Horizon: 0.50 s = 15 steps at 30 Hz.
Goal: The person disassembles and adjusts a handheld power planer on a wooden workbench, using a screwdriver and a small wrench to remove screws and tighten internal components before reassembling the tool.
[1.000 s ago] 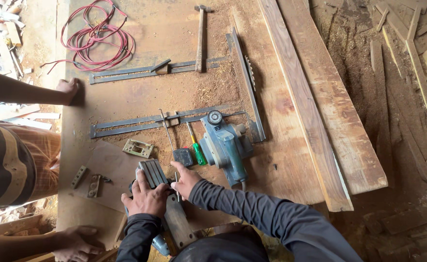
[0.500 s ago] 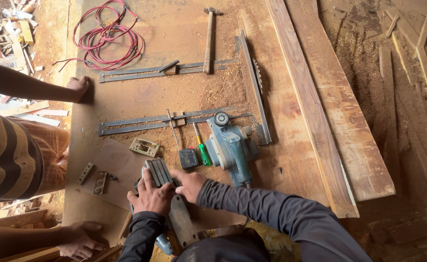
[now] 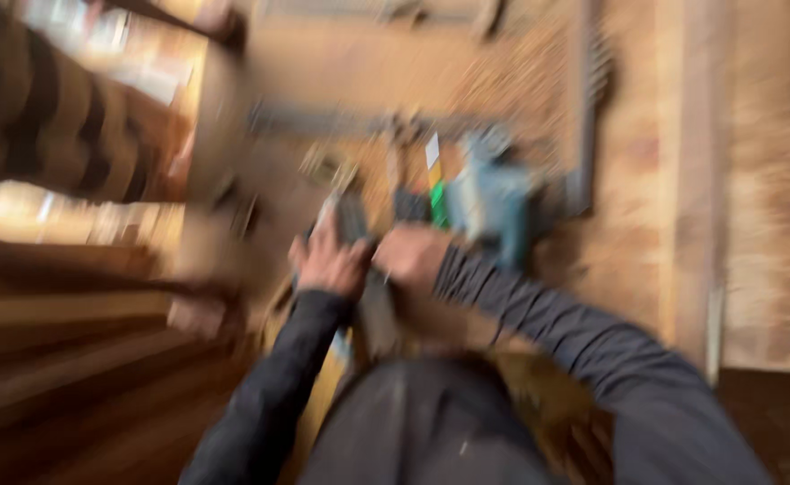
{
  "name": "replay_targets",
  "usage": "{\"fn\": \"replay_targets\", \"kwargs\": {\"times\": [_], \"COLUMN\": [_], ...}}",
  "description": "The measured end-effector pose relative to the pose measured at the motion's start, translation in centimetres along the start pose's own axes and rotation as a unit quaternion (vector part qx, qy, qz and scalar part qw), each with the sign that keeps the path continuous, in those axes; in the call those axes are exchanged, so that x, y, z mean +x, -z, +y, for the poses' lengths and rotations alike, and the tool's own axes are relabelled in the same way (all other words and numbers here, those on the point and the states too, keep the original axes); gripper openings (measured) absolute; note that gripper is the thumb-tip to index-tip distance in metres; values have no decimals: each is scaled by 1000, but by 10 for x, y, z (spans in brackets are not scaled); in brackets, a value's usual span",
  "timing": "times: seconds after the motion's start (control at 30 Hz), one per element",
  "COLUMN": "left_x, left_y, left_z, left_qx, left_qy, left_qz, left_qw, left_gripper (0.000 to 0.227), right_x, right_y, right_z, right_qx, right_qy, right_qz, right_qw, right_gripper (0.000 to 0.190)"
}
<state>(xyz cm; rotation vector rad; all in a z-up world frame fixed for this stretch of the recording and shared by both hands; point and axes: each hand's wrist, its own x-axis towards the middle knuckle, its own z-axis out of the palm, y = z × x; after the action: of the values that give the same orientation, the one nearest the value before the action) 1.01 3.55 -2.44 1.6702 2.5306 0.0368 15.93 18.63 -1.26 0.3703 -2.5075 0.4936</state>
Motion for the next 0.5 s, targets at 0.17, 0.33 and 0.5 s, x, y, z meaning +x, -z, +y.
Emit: {"fn": "replay_targets", "kwargs": {"times": [0.17, 0.33, 0.5], "left_x": [0, -6, -12], "left_y": [9, 19, 16], "left_z": [6, 3, -4], "left_qx": [-33, -105, -126], "left_qy": [28, 48, 112], "left_qz": [-59, -1, 88], "left_qw": [997, 993, 982], "left_gripper": [20, 40, 74], "right_x": [-14, -17, -20], "right_y": [-15, -45, -51], "right_z": [4, 0, 3], "right_qx": [-7, 176, 392], "right_qy": [-67, -462, -687], "right_qz": [-57, -52, -52], "right_qw": [996, 868, 610], "right_gripper": [16, 22, 36]}}
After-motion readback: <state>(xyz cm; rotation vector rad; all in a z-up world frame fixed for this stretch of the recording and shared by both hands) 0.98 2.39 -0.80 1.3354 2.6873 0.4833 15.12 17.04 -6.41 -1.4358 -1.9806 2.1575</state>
